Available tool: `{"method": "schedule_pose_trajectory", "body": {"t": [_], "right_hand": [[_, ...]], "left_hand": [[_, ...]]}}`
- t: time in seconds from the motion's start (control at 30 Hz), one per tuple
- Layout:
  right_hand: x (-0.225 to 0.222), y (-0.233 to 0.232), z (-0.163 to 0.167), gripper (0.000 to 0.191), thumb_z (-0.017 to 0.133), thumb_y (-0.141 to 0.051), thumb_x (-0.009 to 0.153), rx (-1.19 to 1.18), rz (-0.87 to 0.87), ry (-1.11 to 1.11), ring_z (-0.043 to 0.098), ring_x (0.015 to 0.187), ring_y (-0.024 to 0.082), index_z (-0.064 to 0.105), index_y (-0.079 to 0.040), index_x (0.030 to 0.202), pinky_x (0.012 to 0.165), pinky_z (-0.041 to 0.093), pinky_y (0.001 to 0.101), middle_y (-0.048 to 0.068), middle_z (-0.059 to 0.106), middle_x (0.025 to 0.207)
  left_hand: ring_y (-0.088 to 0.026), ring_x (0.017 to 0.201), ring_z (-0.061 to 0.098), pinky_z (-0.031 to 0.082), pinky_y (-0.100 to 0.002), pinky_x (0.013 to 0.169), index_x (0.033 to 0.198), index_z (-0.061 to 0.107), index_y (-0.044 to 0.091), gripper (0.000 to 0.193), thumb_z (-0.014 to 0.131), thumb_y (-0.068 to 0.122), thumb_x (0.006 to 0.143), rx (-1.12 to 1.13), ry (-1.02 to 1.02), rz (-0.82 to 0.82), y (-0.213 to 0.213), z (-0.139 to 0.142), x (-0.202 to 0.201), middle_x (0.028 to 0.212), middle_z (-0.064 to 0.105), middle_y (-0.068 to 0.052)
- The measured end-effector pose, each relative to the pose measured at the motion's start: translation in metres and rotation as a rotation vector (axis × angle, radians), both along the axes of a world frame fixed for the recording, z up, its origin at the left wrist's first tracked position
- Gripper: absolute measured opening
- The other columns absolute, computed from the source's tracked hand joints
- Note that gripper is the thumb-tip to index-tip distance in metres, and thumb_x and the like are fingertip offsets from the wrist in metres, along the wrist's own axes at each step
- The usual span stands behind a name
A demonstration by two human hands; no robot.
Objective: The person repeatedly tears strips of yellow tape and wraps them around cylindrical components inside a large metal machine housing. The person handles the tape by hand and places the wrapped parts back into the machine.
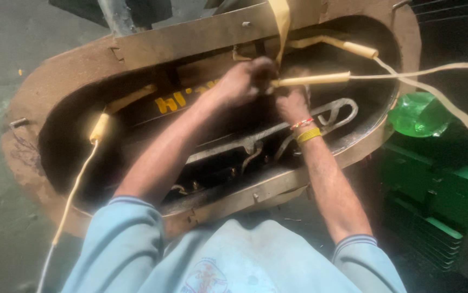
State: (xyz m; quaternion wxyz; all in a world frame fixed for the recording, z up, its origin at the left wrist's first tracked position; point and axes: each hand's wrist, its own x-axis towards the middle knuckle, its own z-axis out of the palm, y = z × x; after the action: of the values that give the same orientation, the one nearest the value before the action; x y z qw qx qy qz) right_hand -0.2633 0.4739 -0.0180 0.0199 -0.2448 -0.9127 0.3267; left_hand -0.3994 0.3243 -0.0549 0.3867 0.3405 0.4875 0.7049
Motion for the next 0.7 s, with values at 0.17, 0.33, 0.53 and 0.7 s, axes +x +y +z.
{"method": "schedule_pose_trajectory", "body": {"t": [0.17, 0.33, 0.53, 0.7], "right_hand": [[0.010, -0.016, 0.034, 0.024, 0.078, -0.021, 0.085, -0.072, -0.022, -0.196, 0.057, 0.114, 0.033, 0.078, -0.003, 0.102, 0.100, 0.047, 0.0427, 0.022, 0.056, 0.125], [0.042, -0.028, 0.066, 0.026, 0.085, -0.025, 0.084, -0.060, 0.043, -0.224, 0.057, 0.114, 0.026, 0.077, -0.001, 0.086, 0.100, 0.048, 0.0373, 0.013, 0.063, 0.111], [0.051, -0.055, 0.116, 0.020, 0.073, -0.019, 0.095, -0.252, 0.009, -0.042, 0.058, 0.110, 0.020, 0.077, 0.000, 0.098, 0.091, 0.051, 0.0332, 0.013, 0.061, 0.115], [0.001, -0.056, 0.169, 0.032, 0.067, -0.023, 0.102, -0.358, 0.124, 0.053, 0.071, 0.091, 0.022, 0.067, 0.004, 0.121, 0.078, 0.060, 0.0281, 0.014, 0.072, 0.106]], "left_hand": [[-0.027, 0.081, 0.074, 0.058, -0.035, 0.071, 0.123, 0.072, 0.014, 0.036, 0.071, 0.001, 0.090, -0.332, 0.422, 0.260, -0.009, 0.002, 0.023, 0.099, 0.075, -0.010], [-0.029, 0.094, 0.074, 0.061, -0.038, 0.076, 0.122, 0.071, 0.015, 0.038, 0.078, 0.006, 0.086, -0.196, 0.685, 0.453, 0.002, -0.002, 0.035, 0.122, 0.070, -0.009], [-0.034, 0.108, 0.071, 0.060, -0.043, 0.086, 0.128, 0.069, 0.014, 0.045, 0.076, 0.013, 0.083, -0.131, 0.852, 0.352, -0.012, -0.007, 0.033, 0.127, 0.066, -0.014], [-0.029, 0.097, 0.072, 0.061, -0.043, 0.081, 0.117, 0.075, 0.019, 0.031, 0.077, 0.016, 0.085, -0.148, 0.681, 0.305, -0.009, 0.003, 0.024, 0.110, 0.071, -0.005]]}}
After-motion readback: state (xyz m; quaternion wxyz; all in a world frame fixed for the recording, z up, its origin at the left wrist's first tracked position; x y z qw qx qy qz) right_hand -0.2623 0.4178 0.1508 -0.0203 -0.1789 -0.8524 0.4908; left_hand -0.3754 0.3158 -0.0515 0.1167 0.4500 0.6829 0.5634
